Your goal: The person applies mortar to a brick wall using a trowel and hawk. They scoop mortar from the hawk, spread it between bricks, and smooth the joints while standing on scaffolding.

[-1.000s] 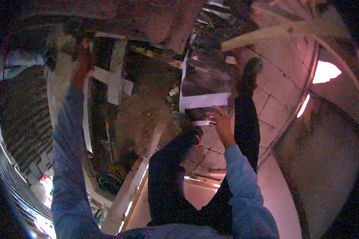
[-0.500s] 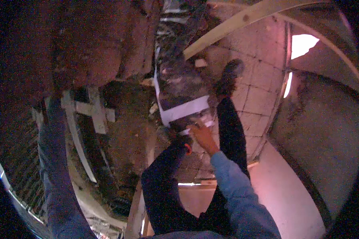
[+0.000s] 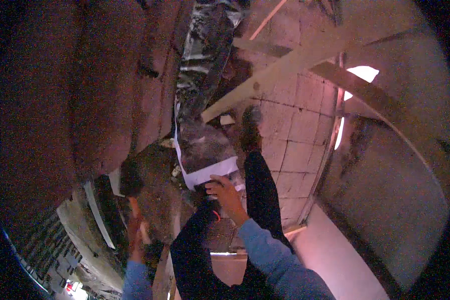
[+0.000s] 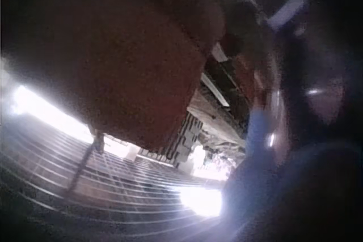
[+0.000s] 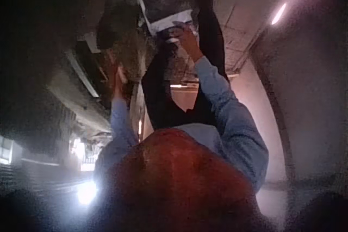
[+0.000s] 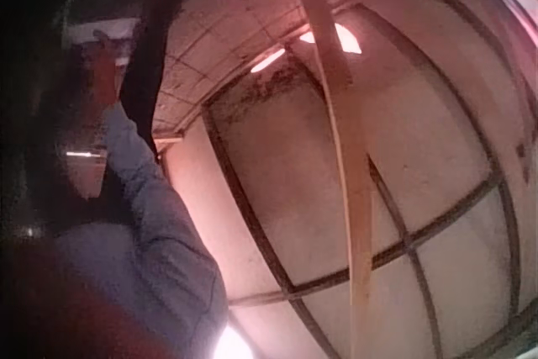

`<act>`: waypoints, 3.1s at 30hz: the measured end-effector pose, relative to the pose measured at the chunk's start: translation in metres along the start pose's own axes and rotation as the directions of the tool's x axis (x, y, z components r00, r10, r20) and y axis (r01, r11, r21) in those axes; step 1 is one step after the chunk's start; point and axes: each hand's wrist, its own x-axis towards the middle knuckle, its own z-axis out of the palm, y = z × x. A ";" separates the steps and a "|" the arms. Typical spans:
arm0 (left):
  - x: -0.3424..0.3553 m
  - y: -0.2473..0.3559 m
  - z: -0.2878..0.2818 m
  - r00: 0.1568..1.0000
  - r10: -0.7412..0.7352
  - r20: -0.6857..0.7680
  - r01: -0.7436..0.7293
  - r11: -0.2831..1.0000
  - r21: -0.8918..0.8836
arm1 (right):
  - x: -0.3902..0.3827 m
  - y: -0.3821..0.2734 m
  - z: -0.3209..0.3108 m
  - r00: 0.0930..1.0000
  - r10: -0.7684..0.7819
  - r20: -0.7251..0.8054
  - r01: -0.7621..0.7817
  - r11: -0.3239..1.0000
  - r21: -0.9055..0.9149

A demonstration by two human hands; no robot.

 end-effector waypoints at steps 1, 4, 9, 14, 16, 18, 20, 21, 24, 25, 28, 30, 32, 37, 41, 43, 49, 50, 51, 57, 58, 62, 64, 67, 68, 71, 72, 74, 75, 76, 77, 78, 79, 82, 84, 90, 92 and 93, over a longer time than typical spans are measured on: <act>-0.033 0.018 0.024 0.980 -0.165 0.114 0.176 0.980 -0.092 | 0.005 -0.006 -0.005 1.000 -0.010 -0.010 0.010 1.000 0.004; -0.101 0.026 0.062 0.926 -0.290 0.243 0.315 0.947 -0.070 | 0.026 -0.024 -0.005 0.994 0.051 -0.093 -0.040 0.993 0.113; -0.163 0.110 0.156 0.829 -0.428 0.361 0.382 0.903 0.194 | 0.063 -0.052 -0.012 0.970 0.133 -0.202 -0.086 0.970 0.227; -0.131 0.187 0.235 0.934 -0.168 0.314 0.088 0.963 0.256 | 0.086 -0.089 -0.014 0.952 0.175 -0.252 -0.130 0.974 0.185; -0.082 0.219 0.273 0.949 0.123 0.289 -0.201 0.946 0.256 | 0.094 -0.086 -0.031 0.951 0.168 -0.261 -0.116 0.973 0.201; -0.031 0.262 0.320 0.870 0.390 0.303 -0.477 0.821 0.312 | 0.099 -0.077 -0.043 0.948 0.172 -0.268 -0.112 0.968 0.224; 0.023 0.323 0.392 0.822 0.479 0.309 -0.569 0.714 0.408 | 0.106 -0.076 -0.054 0.943 0.180 -0.280 -0.111 0.963 0.245; 0.054 0.341 0.425 0.808 0.501 0.310 -0.589 0.677 0.441 | 0.107 -0.078 -0.055 0.935 0.190 -0.299 -0.127 0.968 0.218; 0.152 0.383 0.512 0.651 0.701 0.292 -0.743 0.510 0.433 | 0.114 -0.109 -0.043 0.925 0.265 -0.273 -0.245 0.964 0.106; 0.190 0.393 0.535 0.581 0.763 0.283 -0.790 0.446 0.420 | 0.117 -0.122 -0.039 0.926 0.268 -0.264 -0.252 0.963 0.093; 0.252 0.444 0.597 0.502 0.810 0.302 -0.826 0.347 0.445 | 0.128 -0.129 -0.043 0.932 0.259 -0.255 -0.235 0.964 0.122; 0.284 0.470 0.632 0.286 0.885 0.368 -0.925 0.156 0.345 | 0.138 -0.135 -0.052 0.942 0.193 -0.276 -0.205 0.979 -0.014; 0.316 0.487 0.664 0.294 0.888 0.354 -0.898 0.130 0.420 | 0.152 -0.151 -0.060 0.962 0.067 -0.264 -0.154 0.934 -0.323; 0.387 0.506 0.716 0.540 0.823 0.175 -0.707 0.331 0.625 | 0.165 -0.180 -0.065 0.985 -0.046 -0.165 -0.034 0.891 -0.452; 0.399 0.519 0.749 0.545 0.831 0.112 -0.696 0.374 0.613 | 0.164 -0.149 -0.063 0.954 -0.209 -0.215 0.115 0.918 -0.379; 0.390 0.521 0.758 0.658 0.744 0.114 -0.656 0.493 0.572 | 0.168 -0.149 -0.066 0.947 -0.291 -0.140 0.182 0.840 -0.511; 0.390 0.517 0.760 0.674 0.736 0.064 -0.611 0.506 0.609 | 0.167 -0.136 -0.059 0.948 -0.283 -0.142 0.177 0.844 -0.506; 0.395 0.515 0.756 0.684 0.728 0.047 -0.594 0.519 0.615 | 0.166 -0.147 -0.056 0.942 -0.313 -0.117 0.207 0.823 -0.529; 0.398 0.509 0.748 0.609 0.790 0.075 -0.651 0.444 0.616 | 0.163 -0.159 -0.056 0.944 -0.319 -0.088 0.209 0.782 -0.587; 0.401 0.486 0.739 0.520 0.844 0.131 -0.714 0.346 0.608 | 0.166 -0.134 -0.058 0.911 -0.390 -0.133 0.269 0.806 -0.527; 0.402 0.487 0.736 0.513 0.846 0.144 -0.717 0.330 0.614 | 0.163 -0.145 -0.054 0.889 -0.422 -0.176 0.293 0.821 -0.490; 0.398 0.493 0.725 0.565 0.799 0.205 -0.696 0.329 0.638 | 0.167 -0.123 -0.067 0.972 -0.221 -0.079 0.177 0.913 -0.369; 0.400 0.502 0.715 0.646 0.730 0.224 -0.695 0.441 0.568 | 0.165 -0.140 -0.076 0.887 -0.455 0.079 0.432 0.758 -0.488; 0.404 0.516 0.702 0.700 0.679 0.223 -0.693 0.569 0.442 | 0.157 -0.150 -0.065 0.977 -0.198 -0.080 0.165 0.939 -0.301; 0.397 0.511 0.703 0.665 0.720 0.198 -0.702 0.512 0.495 | 0.155 -0.162 -0.063 0.988 -0.124 -0.093 0.095 0.958 -0.271; 0.394 0.497 0.694 0.440 0.884 0.157 -0.759 0.273 0.591 | 0.156 -0.176 -0.061 0.990 -0.100 -0.095 0.073 0.965 -0.253; 0.398 0.492 0.692 0.338 0.928 0.156 -0.771 0.178 0.612 | 0.158 -0.163 -0.061 0.970 -0.225 -0.090 0.190 0.936 -0.295; 0.377 0.487 0.708 0.431 0.886 0.171 -0.738 0.237 0.632 | 0.161 -0.156 -0.061 0.931 -0.340 -0.132 0.286 0.905 -0.313; 0.363 0.488 0.718 0.476 0.861 0.180 -0.721 0.264 0.641 | 0.160 -0.154 -0.061 0.929 -0.329 -0.167 0.275 0.919 -0.284; 0.354 0.492 0.723 0.607 0.766 0.211 -0.764 0.490 0.420 | 0.159 -0.155 -0.059 0.930 -0.317 -0.187 0.268 0.931 -0.248; 0.350 0.495 0.728 0.705 0.652 0.280 -0.706 0.683 0.187 | 0.160 -0.153 -0.059 0.930 -0.331 -0.160 0.281 0.920 -0.272; 0.347 0.499 0.732 0.759 0.530 0.378 -0.558 0.829 -0.044 | 0.162 -0.149 -0.061 0.929 -0.344 -0.134 0.294 0.909 -0.295; 0.345 0.502 0.736 0.766 0.438 0.471 -0.412 0.896 -0.163 | 0.162 -0.150 -0.063 0.932 -0.346 -0.110 0.297 0.901 -0.317; 0.344 0.509 0.747 0.669 0.227 0.707 0.014 0.948 -0.317 | 0.156 -0.161 -0.064 0.950 -0.309 -0.047 0.272 0.892 -0.360; 0.353 0.510 0.744 0.696 0.161 0.699 0.032 0.967 -0.254 | 0.154 -0.176 -0.059 0.990 -0.111 -0.088 0.080 0.951 -0.300; 0.371 0.506 0.738 0.835 0.105 0.540 -0.273 0.932 0.240 | 0.155 -0.143 -0.070 0.973 -0.216 -0.080 0.179 0.928 -0.327; 0.370 0.511 0.735 0.851 0.141 0.506 -0.296 0.925 0.239 | 0.157 -0.142 -0.067 0.966 -0.242 -0.093 0.211 0.941 -0.263; 0.369 0.513 0.736 0.856 0.133 0.499 -0.264 0.943 0.201 | 0.157 -0.142 -0.066 0.962 -0.246 -0.116 0.209 0.942 -0.262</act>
